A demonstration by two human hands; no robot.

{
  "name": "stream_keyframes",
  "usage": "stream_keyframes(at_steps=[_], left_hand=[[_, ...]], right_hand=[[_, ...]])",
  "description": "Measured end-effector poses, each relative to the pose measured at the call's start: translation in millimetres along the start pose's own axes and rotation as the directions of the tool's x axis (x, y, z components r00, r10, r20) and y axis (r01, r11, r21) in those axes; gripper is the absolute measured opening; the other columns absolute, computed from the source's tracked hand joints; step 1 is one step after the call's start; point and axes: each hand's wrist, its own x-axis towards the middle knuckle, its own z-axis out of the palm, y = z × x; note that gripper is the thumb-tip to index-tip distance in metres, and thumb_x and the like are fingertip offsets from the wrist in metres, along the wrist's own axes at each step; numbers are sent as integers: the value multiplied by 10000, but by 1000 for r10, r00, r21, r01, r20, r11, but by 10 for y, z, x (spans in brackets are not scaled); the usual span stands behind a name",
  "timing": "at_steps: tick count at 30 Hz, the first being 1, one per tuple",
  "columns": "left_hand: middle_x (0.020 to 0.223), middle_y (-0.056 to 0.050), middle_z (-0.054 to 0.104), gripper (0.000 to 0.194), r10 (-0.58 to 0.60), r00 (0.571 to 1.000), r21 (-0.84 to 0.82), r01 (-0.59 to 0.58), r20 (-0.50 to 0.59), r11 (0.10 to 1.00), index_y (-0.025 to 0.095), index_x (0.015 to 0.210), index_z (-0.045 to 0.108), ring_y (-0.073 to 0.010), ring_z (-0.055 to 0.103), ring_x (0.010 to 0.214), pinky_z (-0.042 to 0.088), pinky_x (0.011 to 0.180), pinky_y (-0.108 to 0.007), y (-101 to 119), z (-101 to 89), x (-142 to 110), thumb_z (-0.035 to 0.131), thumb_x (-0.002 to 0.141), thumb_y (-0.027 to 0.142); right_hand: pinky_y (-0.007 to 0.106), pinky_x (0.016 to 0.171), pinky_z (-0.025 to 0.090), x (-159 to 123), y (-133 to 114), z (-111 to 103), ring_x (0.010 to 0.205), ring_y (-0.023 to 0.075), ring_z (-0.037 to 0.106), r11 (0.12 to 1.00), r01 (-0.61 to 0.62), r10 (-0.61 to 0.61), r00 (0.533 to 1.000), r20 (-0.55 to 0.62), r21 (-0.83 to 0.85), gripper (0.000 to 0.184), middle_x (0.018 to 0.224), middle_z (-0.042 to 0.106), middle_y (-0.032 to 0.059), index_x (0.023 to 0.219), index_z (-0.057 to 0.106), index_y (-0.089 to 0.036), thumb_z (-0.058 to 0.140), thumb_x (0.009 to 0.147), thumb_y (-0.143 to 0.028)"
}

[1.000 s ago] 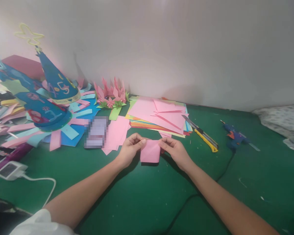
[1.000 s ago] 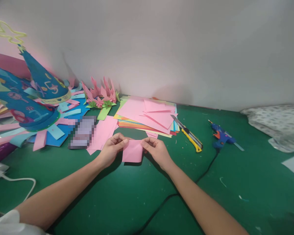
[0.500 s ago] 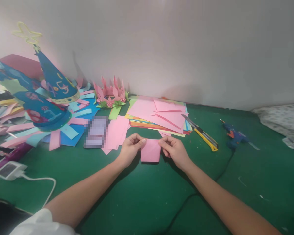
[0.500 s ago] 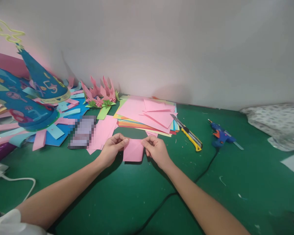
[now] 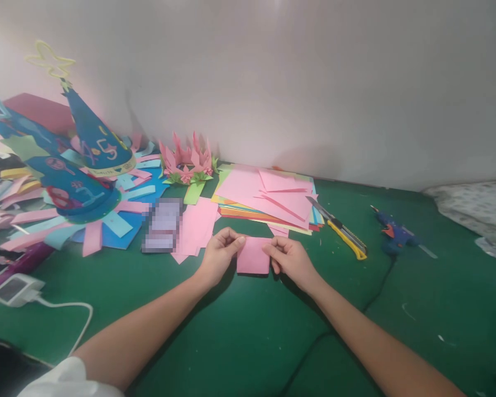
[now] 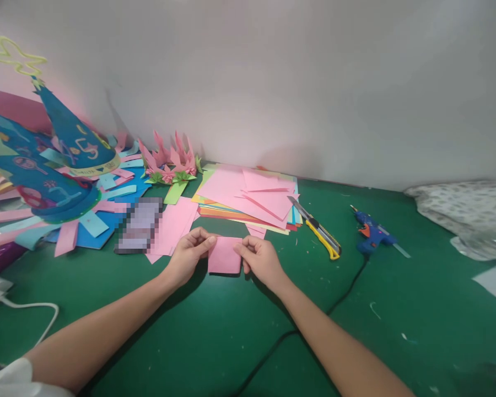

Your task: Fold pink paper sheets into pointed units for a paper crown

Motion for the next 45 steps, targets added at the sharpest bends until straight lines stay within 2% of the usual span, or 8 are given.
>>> stream_keyframes(at_steps=[5,12,17,25,31,38,41,45], left_hand=[[700,11,598,414,-8,999,31,9,-31,999,152,648,479,-84,512,609,424,599,-216,-10,-10,13,766,600,447],[749,2,624,417,-1,999,-19,0,-48,1000,159,662,456,-85,524,628,404,577,-196,-28,-15,29,765,602,432],[696,21,572,348,85,995,137,-78,-45,987,167,667,459,-87,495,618,403,599,-209,-65,-27,36,689,680,429],[715,9,576,125,266,964,588,-231,28,775,181,731,511,-125,545,690,411,653,-240,-61,-75,47,521,819,270],[775,-13,647,170,178,973,578,-231,148,783,179,907,591,-137,595,698,451,644,-238,-40,-118,53,571,797,307],[734,-30,687,104,256,928,680,-374,272,631,222,717,706,-171,606,703,432,645,-259,14,17,-28,636,767,281],[663,-36,658,130,283,923,637,-385,261,668,217,656,706,-167,583,647,414,604,-260,14,31,-38,639,757,265],[634,-32,635,135,230,962,509,-273,148,816,187,615,688,-153,562,615,414,582,-252,19,-5,-1,676,707,284]], right_hand=[[189,393,314,4,-9,21,314,63,368,1000,1,-1,1000,-28,-4,341,337,457,-79,594,479,-197,622,752,-463],[183,386,292,14,-24,30,304,67,382,998,-51,54,994,92,-37,278,345,476,-83,659,508,-195,623,732,-436],[185,405,317,9,-5,32,305,68,388,995,-30,35,998,44,-95,305,335,478,-76,586,465,-200,608,748,-415],[193,408,340,-5,-16,26,301,79,406,991,-13,16,1000,18,-135,329,333,473,-81,569,445,-210,609,751,-429],[190,413,332,-15,-15,38,315,77,410,984,3,10,997,74,-176,279,339,440,-87,581,472,-203,595,758,-380],[201,391,279,-41,-51,77,360,76,387,964,79,-37,985,166,-253,247,418,409,-76,593,541,-191,575,763,-367],[207,397,277,-51,-88,97,376,79,379,959,106,-63,984,166,-264,270,415,408,-71,553,514,-194,592,750,-362],[211,412,299,-43,-126,96,361,77,390,972,72,-32,984,177,-224,312,394,408,-73,534,486,-196,575,774,-374]])
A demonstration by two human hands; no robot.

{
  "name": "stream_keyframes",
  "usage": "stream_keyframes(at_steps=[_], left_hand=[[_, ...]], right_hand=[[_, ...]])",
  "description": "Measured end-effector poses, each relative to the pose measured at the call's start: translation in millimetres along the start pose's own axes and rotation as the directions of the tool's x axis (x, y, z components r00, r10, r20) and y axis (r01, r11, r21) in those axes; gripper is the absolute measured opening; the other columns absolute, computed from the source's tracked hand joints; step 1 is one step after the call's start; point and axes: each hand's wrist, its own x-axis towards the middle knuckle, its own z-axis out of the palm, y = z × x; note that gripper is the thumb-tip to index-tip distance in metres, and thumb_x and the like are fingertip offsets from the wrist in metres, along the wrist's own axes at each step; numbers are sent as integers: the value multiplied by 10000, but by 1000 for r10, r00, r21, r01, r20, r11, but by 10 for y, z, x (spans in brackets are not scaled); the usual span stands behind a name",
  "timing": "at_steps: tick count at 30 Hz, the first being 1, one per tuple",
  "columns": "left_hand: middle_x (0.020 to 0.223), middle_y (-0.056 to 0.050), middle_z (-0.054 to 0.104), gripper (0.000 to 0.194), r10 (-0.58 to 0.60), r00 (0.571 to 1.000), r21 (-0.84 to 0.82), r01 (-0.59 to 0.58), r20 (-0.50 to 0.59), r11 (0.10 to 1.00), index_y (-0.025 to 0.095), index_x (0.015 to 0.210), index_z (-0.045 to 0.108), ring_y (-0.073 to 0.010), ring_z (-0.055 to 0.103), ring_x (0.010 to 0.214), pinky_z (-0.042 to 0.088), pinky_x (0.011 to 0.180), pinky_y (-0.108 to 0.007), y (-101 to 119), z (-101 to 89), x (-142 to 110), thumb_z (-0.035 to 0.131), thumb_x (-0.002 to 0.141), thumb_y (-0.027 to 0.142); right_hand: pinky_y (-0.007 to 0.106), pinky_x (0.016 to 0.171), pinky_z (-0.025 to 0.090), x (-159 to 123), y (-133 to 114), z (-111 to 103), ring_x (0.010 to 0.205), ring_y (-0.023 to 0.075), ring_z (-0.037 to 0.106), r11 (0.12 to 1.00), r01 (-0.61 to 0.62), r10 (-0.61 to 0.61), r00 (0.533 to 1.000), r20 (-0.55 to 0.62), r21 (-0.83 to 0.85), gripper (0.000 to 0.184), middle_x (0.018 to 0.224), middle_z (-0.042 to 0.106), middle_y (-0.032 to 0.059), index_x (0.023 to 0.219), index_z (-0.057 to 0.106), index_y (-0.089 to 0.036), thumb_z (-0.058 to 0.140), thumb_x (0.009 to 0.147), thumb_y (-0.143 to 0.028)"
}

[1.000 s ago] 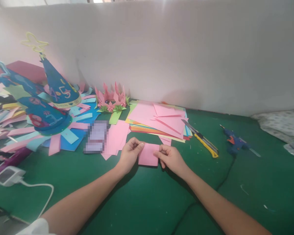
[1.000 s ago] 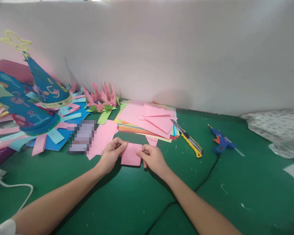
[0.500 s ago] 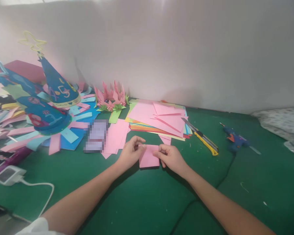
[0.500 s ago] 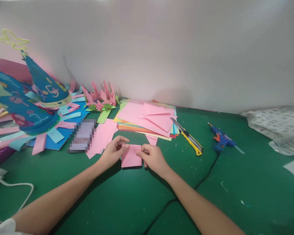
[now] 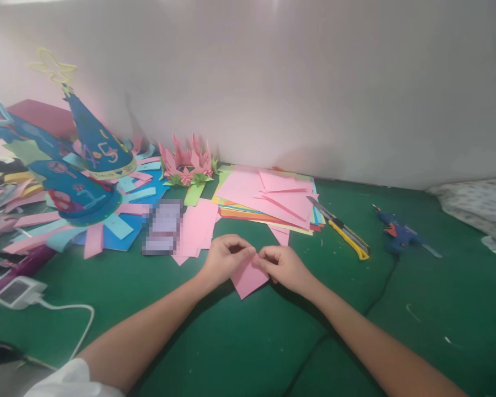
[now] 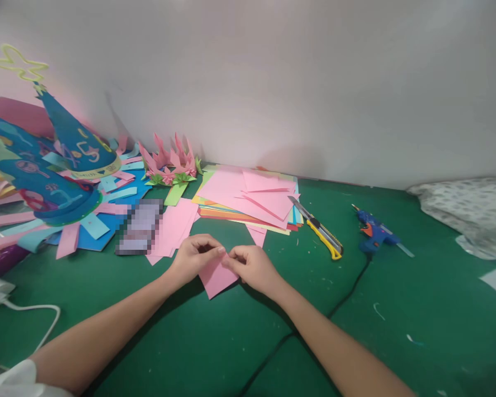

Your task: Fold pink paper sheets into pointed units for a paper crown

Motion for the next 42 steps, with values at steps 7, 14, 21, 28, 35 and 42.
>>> stream_keyframes(at_steps=[7,14,21,28,35,42], left_hand=[[618,9,586,254,-277,945,-338,206,-176,918,153,632,612,-99,495,554,381,540,-217,-69,-211,159,749,608,366],[611,31,528,338,-267,946,-344,193,-183,919,147,613,535,-80,461,547,351,517,-196,-122,-180,153,745,609,412],[647,34,526,359,-273,957,-374,220,-97,901,157,795,562,-78,476,546,372,520,-188,-181,-123,134,719,647,444],[760,-5,578,377,-214,973,-300,179,-90,937,162,858,615,-99,508,620,394,548,-195,-130,-110,107,630,737,519],[690,-26,587,569,-131,990,-222,139,51,965,175,1057,628,-124,513,545,389,475,-221,-88,-147,30,416,827,650],[701,32,493,537,-36,997,-301,57,73,952,172,1129,461,-47,388,462,315,421,-172,-154,-89,52,502,808,601]], right_hand=[[207,414,346,-30,48,-56,367,62,421,997,-49,41,993,114,62,280,652,689,12,641,613,-179,548,814,-390],[244,500,436,-47,108,-15,492,120,530,993,120,-119,967,-226,-8,212,605,637,8,727,653,-201,569,824,-370],[318,690,483,-25,113,-18,724,166,560,875,422,-469,861,-197,-236,169,889,616,47,949,656,-254,649,791,-314],[279,615,452,11,179,-28,633,144,513,940,311,-335,922,-197,-140,178,707,542,3,913,659,-238,618,810,-377],[312,676,448,-8,149,-46,746,185,559,947,281,-315,906,-283,-157,199,782,633,40,882,681,-235,547,856,-379],[288,586,417,-32,93,-57,630,163,504,944,259,-327,829,-455,-207,263,667,566,27,667,573,-211,515,859,-380]])
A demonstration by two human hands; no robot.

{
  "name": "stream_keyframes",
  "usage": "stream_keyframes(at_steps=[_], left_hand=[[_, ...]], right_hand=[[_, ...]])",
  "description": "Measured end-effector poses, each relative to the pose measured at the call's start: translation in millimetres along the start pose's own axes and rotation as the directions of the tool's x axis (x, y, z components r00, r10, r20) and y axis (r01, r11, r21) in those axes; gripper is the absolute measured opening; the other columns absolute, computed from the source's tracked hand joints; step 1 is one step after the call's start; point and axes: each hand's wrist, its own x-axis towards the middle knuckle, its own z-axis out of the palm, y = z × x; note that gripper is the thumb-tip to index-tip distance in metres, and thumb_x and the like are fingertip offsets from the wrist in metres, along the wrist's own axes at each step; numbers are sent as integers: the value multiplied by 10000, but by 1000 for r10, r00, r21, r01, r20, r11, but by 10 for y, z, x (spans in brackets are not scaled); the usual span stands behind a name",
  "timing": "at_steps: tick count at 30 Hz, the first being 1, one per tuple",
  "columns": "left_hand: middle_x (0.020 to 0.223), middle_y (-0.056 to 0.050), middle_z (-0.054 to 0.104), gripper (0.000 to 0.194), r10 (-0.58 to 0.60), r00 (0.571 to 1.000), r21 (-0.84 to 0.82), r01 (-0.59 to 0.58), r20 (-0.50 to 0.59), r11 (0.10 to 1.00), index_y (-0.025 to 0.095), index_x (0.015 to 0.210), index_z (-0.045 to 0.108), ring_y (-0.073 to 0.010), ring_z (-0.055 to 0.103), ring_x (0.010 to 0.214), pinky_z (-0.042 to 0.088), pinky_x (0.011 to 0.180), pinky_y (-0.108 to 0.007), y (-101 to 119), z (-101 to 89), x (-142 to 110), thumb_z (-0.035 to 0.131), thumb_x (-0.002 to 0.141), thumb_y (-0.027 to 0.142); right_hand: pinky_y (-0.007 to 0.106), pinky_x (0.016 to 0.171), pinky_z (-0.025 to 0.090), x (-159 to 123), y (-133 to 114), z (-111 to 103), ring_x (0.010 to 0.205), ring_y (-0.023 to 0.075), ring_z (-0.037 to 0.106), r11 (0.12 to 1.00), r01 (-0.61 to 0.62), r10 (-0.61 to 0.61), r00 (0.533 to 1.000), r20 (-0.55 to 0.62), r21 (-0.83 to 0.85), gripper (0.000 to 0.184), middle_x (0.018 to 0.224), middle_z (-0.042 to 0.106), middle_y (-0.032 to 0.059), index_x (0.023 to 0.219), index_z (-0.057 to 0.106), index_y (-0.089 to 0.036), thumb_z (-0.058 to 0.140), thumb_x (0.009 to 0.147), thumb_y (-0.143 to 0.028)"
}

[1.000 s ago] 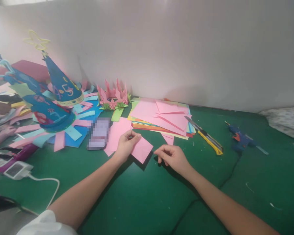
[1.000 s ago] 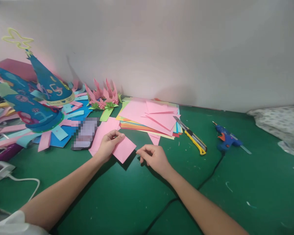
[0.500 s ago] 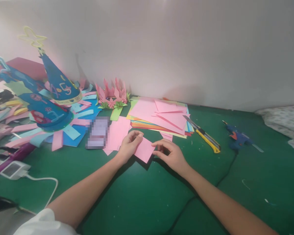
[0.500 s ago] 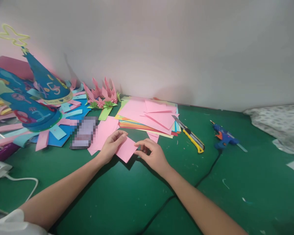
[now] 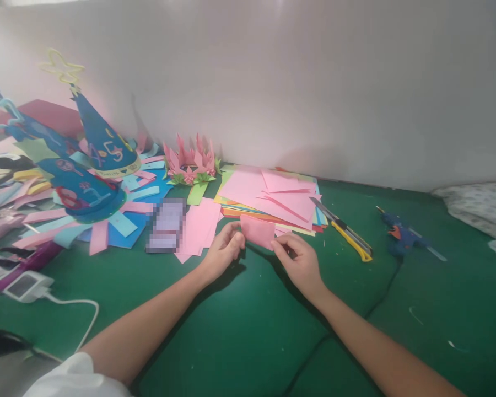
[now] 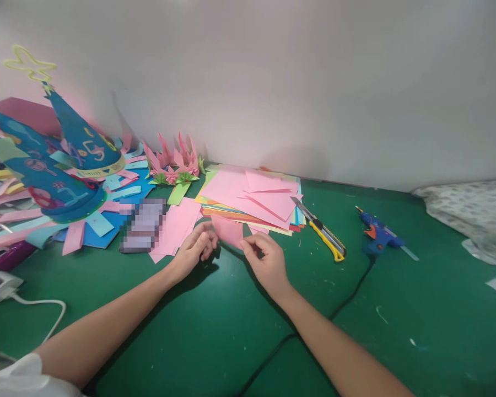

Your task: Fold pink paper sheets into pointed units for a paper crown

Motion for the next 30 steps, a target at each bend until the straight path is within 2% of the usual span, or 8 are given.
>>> stream_keyframes(at_steps=[3,5,9,14,20,24,30], left_hand=[[654,73,426,466,34,993,26,-31,-111,999,206,1118,427,-42,370,479,321,458,-160,-7,23,27,634,776,446],[672,69,418,396,77,984,43,-71,-159,997,204,1044,456,-44,394,522,346,495,-157,6,32,34,669,758,375],[773,30,462,282,121,972,16,-120,-199,993,184,869,485,-64,468,633,415,560,-169,57,39,30,668,755,365],[878,-2,507,320,126,971,-52,-139,-203,989,188,921,498,-100,540,729,496,630,-221,99,32,24,658,766,419],[789,2,518,325,141,979,-64,-152,-148,986,170,833,507,-96,555,702,507,686,-239,100,23,11,547,840,493],[824,14,534,341,115,987,-120,-128,-115,984,189,921,471,-99,574,727,515,724,-258,86,39,10,648,782,445],[958,-1,531,310,99,991,-140,-111,-93,984,212,975,479,-114,577,826,517,807,-299,54,47,-12,639,800,412]], right_hand=[[284,584,410,5,9,5,622,161,498,999,-29,29,1000,5,28,239,661,554,18,655,551,-212,531,844,-357],[283,584,406,7,17,12,613,158,491,998,-47,46,999,20,46,227,647,546,11,647,553,-210,544,830,-345],[280,575,399,13,20,22,602,155,486,991,-106,102,994,46,81,224,624,544,9,641,584,-203,565,802,-357],[267,563,393,32,8,1,578,140,473,964,-215,207,976,66,159,289,594,533,-1,600,569,-192,598,763,-429],[229,421,274,46,9,-13,422,74,309,871,-349,314,937,154,346,410,442,355,-63,544,465,-196,631,731,-522],[206,377,225,42,43,-3,386,51,299,787,-401,360,916,180,469,419,440,379,-70,556,469,-189,688,684,-522],[197,361,231,40,55,-1,376,51,333,711,-460,372,888,271,532,409,453,442,-58,568,488,-186,716,666,-512]])
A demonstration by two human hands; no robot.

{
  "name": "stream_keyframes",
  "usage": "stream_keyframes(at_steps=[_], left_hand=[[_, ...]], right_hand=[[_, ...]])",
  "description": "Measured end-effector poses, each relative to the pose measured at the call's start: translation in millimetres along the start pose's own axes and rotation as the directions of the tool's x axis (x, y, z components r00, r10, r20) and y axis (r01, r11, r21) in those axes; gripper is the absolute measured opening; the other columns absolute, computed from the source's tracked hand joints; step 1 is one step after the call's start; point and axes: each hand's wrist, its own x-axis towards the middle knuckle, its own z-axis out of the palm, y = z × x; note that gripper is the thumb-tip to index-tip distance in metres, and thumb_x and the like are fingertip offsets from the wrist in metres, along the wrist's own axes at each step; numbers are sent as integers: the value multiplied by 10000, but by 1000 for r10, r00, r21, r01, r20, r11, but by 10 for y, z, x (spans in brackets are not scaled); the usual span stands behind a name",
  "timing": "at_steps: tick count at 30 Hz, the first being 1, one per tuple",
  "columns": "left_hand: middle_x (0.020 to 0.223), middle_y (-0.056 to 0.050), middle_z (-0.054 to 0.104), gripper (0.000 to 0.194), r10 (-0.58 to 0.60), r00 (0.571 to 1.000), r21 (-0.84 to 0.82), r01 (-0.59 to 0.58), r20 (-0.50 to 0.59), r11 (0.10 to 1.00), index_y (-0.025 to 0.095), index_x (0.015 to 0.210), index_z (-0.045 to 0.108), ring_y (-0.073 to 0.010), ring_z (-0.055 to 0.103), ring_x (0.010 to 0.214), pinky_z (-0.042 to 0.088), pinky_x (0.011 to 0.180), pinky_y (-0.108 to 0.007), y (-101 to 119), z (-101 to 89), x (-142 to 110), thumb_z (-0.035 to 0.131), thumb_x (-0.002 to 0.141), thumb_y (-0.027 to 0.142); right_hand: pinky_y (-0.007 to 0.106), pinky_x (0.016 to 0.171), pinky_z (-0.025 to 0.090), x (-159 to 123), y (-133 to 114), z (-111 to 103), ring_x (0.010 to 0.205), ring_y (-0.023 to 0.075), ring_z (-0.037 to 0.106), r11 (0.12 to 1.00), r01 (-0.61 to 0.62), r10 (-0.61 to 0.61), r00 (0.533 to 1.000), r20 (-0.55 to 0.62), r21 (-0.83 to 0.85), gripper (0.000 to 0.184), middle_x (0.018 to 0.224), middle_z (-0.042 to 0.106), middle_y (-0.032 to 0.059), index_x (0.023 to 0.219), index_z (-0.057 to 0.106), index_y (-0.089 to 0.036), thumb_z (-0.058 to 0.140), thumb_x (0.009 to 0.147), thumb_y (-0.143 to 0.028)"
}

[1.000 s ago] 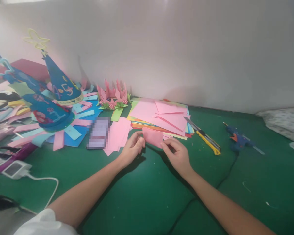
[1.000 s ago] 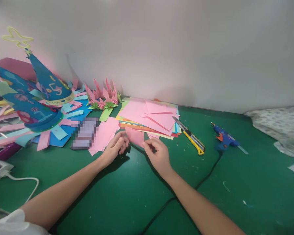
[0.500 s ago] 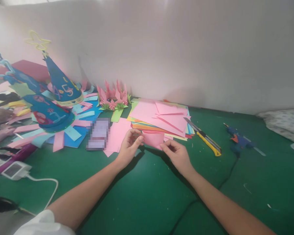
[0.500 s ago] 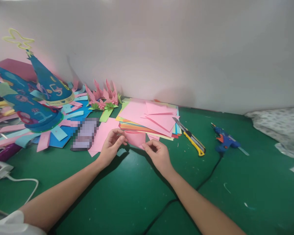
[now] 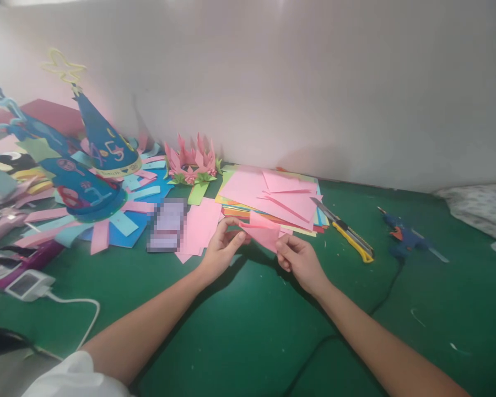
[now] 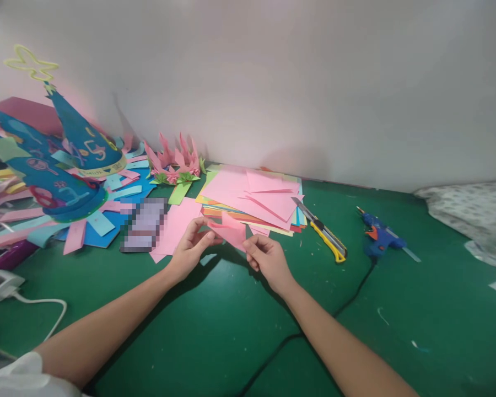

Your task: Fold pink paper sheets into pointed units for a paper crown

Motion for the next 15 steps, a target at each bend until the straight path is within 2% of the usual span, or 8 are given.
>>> stream_keyframes(at_steps=[3,5,9,12,15], left_hand=[[1047,-38,505,281,28,999,-6,-27,42,1000,193,942,537,-149,553,935,501,858,-327,1,-22,-13,556,850,458],[1037,-66,499,385,49,994,3,-50,100,999,157,863,577,-172,536,958,499,848,-331,7,-41,-13,451,886,520],[812,-41,512,491,20,994,101,-32,110,994,141,773,571,-131,513,726,472,646,-256,26,-60,-8,383,888,579],[658,5,469,495,-36,994,226,10,108,974,146,767,566,-109,453,613,417,603,-237,34,-60,-17,409,865,605],[694,-22,510,597,-64,985,308,11,161,951,135,739,593,-125,467,633,418,610,-249,23,-70,-30,363,837,677]], right_hand=[[200,370,234,6,-2,2,386,52,340,999,-12,11,1000,29,52,405,473,462,-50,582,496,-185,714,673,-514],[204,390,253,15,2,-2,409,55,349,997,10,-13,999,34,78,400,496,458,-48,582,500,-182,711,683,-507],[220,438,284,35,13,-19,463,73,350,994,110,-110,994,-11,25,380,501,408,-52,584,517,-184,689,712,-497],[230,449,293,36,19,-28,468,78,350,991,133,-134,991,-21,-33,369,498,406,-51,595,545,-182,680,713,-504],[228,440,309,27,24,-28,457,79,380,996,83,-84,996,-26,-32,346,508,456,-44,646,594,-178,700,685,-505]])
